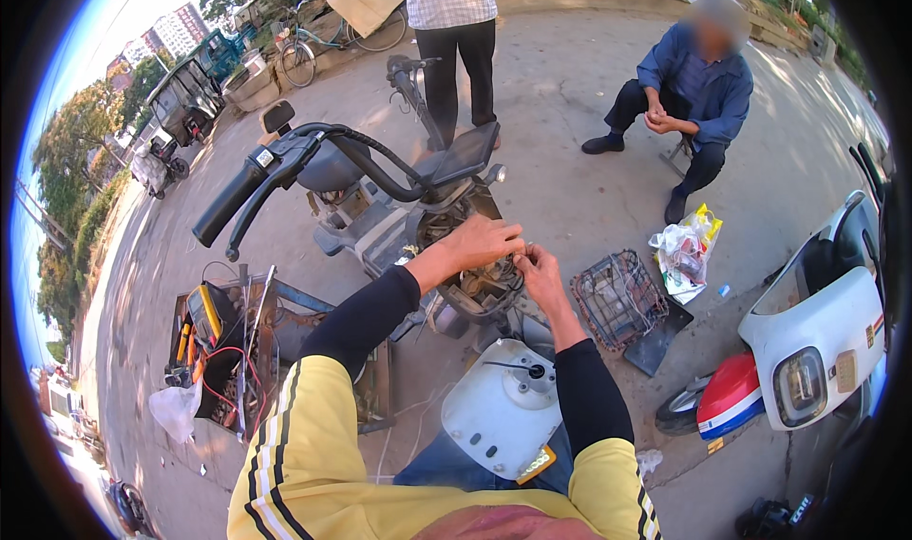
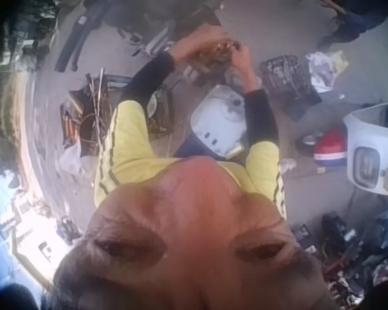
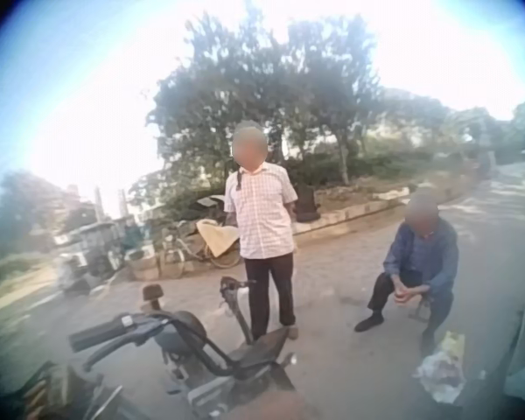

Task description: The person works on the electrical wiring of a scooter, stripping wire ends, twisting them together, and wrapping connections with electrical tape. The person handles a white scooter body panel and a roll of tape while seated on the ground.

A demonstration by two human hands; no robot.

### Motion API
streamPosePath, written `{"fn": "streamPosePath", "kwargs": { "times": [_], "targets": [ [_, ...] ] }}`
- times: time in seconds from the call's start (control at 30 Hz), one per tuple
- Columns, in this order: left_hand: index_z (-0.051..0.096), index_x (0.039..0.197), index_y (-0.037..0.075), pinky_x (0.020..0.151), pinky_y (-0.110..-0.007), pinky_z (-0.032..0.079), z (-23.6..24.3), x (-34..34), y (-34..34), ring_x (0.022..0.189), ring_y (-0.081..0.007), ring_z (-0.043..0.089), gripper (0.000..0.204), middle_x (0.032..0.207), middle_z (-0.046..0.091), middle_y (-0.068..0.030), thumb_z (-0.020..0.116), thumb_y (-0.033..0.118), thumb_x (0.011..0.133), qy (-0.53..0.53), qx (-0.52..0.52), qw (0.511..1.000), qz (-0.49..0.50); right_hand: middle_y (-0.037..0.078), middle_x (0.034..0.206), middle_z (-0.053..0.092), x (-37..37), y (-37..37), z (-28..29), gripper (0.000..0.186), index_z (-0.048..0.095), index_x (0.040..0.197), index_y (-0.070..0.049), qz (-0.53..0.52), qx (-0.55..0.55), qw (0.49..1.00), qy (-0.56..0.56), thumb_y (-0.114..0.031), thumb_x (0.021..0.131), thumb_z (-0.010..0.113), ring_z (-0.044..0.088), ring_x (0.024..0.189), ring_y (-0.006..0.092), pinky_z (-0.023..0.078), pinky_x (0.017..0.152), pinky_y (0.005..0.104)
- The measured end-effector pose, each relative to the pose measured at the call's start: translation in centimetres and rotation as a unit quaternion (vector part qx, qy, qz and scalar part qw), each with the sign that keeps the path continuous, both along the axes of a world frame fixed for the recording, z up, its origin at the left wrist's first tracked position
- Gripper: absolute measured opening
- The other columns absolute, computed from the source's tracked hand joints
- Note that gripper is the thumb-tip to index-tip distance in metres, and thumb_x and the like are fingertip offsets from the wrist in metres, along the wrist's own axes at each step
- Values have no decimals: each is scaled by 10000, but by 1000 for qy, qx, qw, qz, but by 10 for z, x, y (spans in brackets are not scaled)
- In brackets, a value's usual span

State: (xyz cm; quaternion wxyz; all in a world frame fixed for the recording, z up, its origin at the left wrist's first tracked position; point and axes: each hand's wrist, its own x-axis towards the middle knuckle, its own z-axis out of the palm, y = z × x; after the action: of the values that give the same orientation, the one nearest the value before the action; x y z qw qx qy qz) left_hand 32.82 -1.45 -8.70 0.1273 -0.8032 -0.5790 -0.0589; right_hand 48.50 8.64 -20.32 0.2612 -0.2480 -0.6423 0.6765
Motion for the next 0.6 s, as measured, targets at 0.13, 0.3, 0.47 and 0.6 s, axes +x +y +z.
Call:
{"fn": "streamPosePath", "kwargs": {
  "times": [0.13, 0.3, 0.47, 0.6],
  "targets": [
    [628, 990, 143, 617, -373, 562, -11, -6, -1, 850, -200, 668, 119, 928, 550, -14, 651, 203, 889, 75, 37, 996, -43, 12, 738, 646, 5, 0, 9, 125, 684, 949, 14, 20, -12, 1000, -6, -109, 964, 690, 568, 676, 95, 453, 616, 291],
    [626, 947, 134, 636, -363, 548, -8, 3, 4, 871, -200, 666, 97, 924, 554, -8, 644, 217, 901, 71, 29, 996, -54, 5, 737, 640, 5, 5, -2, 138, 685, 929, 25, 18, -50, 999, -1, -109, 962, 691, 558, 667, 99, 444, 612, 290],
    [656, 845, 98, 649, -405, 540, -22, 4, 9, 808, -252, 682, 139, 870, 641, -51, 671, 227, 893, -56, -6, 998, -1, 49, 736, 636, 5, -1, -1, 124, 685, 956, 24, -15, 55, 998, -12, -100, 958, 680, 577, 665, 146, 472, 634, 335],
    [665, 772, 61, 598, -425, 491, -32, 10, 14, 642, -293, 640, 181, 741, 683, -95, 671, 229, 840, -180, -94, 957, 207, 146, 836, 660, 2, -8, -1, 94, 683, 991, 0, -80, 225, 970, -37, -81, 948, 659, 656, 752, 289, 520, 716, 425]
  ]
}}
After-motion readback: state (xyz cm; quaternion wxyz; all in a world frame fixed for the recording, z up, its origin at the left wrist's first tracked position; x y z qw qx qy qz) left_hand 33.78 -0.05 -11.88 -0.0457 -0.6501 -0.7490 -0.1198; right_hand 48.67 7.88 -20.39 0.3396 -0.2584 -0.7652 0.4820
